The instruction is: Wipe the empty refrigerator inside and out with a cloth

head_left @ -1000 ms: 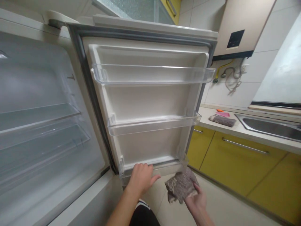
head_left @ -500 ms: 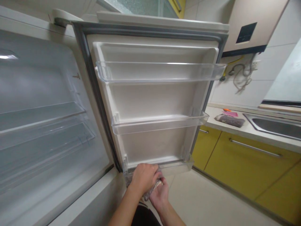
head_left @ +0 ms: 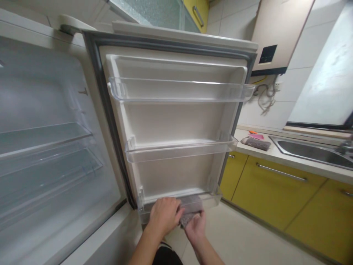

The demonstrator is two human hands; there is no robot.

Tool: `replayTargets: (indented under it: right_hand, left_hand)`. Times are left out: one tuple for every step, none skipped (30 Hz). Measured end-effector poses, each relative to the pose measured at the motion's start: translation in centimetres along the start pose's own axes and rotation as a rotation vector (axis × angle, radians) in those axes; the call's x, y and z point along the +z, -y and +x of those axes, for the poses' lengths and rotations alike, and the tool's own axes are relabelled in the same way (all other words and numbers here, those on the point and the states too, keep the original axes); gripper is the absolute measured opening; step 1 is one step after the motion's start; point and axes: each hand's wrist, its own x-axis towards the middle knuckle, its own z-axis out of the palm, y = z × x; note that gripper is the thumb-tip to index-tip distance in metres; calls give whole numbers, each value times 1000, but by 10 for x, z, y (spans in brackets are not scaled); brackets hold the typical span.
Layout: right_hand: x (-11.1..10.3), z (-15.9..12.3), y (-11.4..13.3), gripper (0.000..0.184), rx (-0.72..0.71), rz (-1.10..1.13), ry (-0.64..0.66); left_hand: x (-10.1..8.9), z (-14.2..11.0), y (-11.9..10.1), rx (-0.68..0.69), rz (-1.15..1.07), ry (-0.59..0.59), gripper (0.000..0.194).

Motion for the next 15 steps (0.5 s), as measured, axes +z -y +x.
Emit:
replayTargets:
  right_hand:
    - [12,-5,-31,38,60,23,6]
    - [24,-10,-59,38,108,34,23]
    - [34,-16,-84,38,149,42,56]
    - [42,-21,-102,38,179,39,101]
    - [47,-25,-112,38,205,31,144]
    - [48,-29,-115,38,223,21,173]
    - [46,-31,-109,38,238,7,184]
    - [39,-32,-95,38,246,-9,175]
    - [29,-32,-74,39,251,-23,151]
    - [17,-31,-47,41,245,-31,110]
    - [4,-30,-16,43,226,-31,58]
    - [-9,-29,16,44,183,-14,-18]
    - [-20,-27,48,43,115,18,-114]
    - [-29,-25,75,42,35,56,-203]
    - [-36,-22,96,43,-38,88,-267]
  left_hand:
    - [-1,0,0,-4,1,3,37]
    - [-2,0,0,-10,4,5,37]
    - [-4,0,0,-17,7,6,37]
    - [-5,0,0,-22,10,7,38]
    - [-6,0,0,-26,12,8,38]
    - [-7,-1,1,-28,14,10,39]
    - [-7,-1,1,-29,15,13,39]
    - [-6,-2,2,-29,16,16,39]
    - [-5,-3,3,-29,15,19,40]
    - [-4,-3,4,-27,14,22,40]
    - [-3,-4,5,-23,12,22,41]
    - [-1,-4,5,-18,9,22,41]
    - [0,-5,6,-12,5,22,42]
    - [1,-5,6,-7,2,22,43]
    - [2,-6,6,-2,-2,20,43]
